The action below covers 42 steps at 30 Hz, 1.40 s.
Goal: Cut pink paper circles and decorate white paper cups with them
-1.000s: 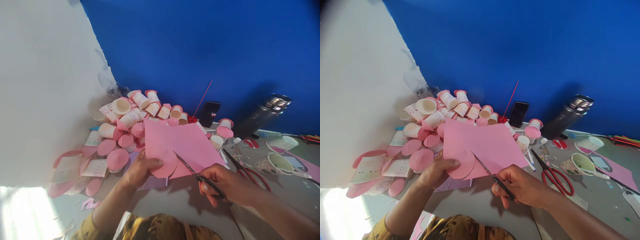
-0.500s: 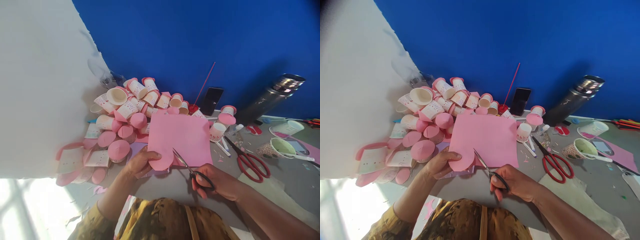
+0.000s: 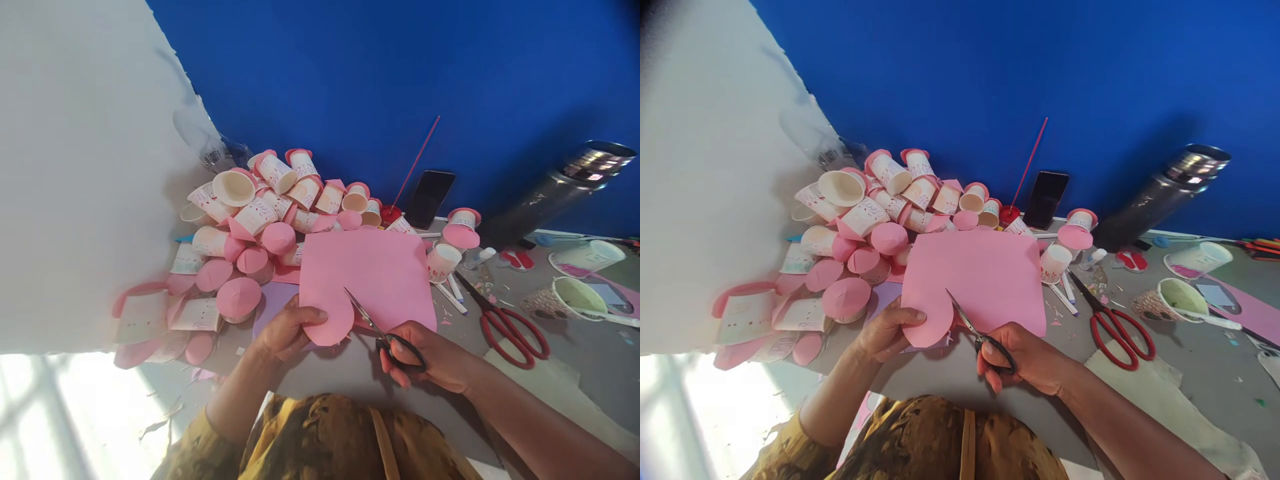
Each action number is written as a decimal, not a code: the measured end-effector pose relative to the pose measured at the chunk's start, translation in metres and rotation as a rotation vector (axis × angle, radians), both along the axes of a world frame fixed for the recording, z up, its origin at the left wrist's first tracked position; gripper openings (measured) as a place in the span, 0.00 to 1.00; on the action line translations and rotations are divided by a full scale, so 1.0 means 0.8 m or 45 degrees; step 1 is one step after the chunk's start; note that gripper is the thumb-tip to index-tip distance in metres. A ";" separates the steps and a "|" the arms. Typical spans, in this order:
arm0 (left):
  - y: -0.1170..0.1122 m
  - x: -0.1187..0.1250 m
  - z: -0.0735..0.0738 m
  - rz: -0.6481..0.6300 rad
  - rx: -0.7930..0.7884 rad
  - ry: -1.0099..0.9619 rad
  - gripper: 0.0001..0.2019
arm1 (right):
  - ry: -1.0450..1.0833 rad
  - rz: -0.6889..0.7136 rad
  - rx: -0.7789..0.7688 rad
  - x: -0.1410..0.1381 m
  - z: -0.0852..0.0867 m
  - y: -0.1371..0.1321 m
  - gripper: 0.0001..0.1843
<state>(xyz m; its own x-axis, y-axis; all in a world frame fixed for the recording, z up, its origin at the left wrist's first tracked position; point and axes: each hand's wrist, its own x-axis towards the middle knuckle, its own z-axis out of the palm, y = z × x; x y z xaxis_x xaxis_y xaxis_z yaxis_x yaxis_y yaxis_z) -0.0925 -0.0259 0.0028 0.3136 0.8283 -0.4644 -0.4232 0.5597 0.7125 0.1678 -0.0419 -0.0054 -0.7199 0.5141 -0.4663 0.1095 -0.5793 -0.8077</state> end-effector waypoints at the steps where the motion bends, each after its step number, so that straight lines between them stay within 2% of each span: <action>1: -0.001 0.002 0.000 -0.006 0.004 -0.019 0.20 | 0.007 -0.005 -0.017 -0.001 0.000 0.001 0.38; 11: 0.000 0.005 -0.005 -0.009 0.014 -0.119 0.22 | 0.051 -0.029 -0.097 0.002 -0.014 0.002 0.36; 16: 0.000 0.005 -0.005 0.020 -0.007 -0.073 0.22 | 0.058 -0.036 -0.103 0.004 -0.019 0.001 0.35; 27: -0.002 0.001 -0.012 0.005 -0.010 0.005 0.20 | 0.033 -0.038 -0.089 0.002 -0.013 0.002 0.35; 32: -0.001 0.002 -0.009 -0.008 0.019 -0.045 0.18 | 0.011 -0.025 -0.093 0.005 -0.014 0.003 0.34; 38: 0.000 -0.006 -0.012 -0.107 0.043 -0.049 0.19 | -0.003 0.001 -0.071 0.006 -0.011 0.008 0.34; 42: 0.001 -0.007 -0.013 -0.101 0.061 -0.093 0.18 | -0.019 0.009 -0.075 0.007 -0.009 0.008 0.34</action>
<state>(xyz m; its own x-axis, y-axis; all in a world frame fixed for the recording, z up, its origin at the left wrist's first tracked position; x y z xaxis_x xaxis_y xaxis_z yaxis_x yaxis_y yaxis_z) -0.0983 -0.0251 -0.0073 0.4105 0.8204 -0.3980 -0.4311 0.5592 0.7081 0.1730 -0.0351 -0.0127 -0.7164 0.4801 -0.5063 0.1255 -0.6251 -0.7704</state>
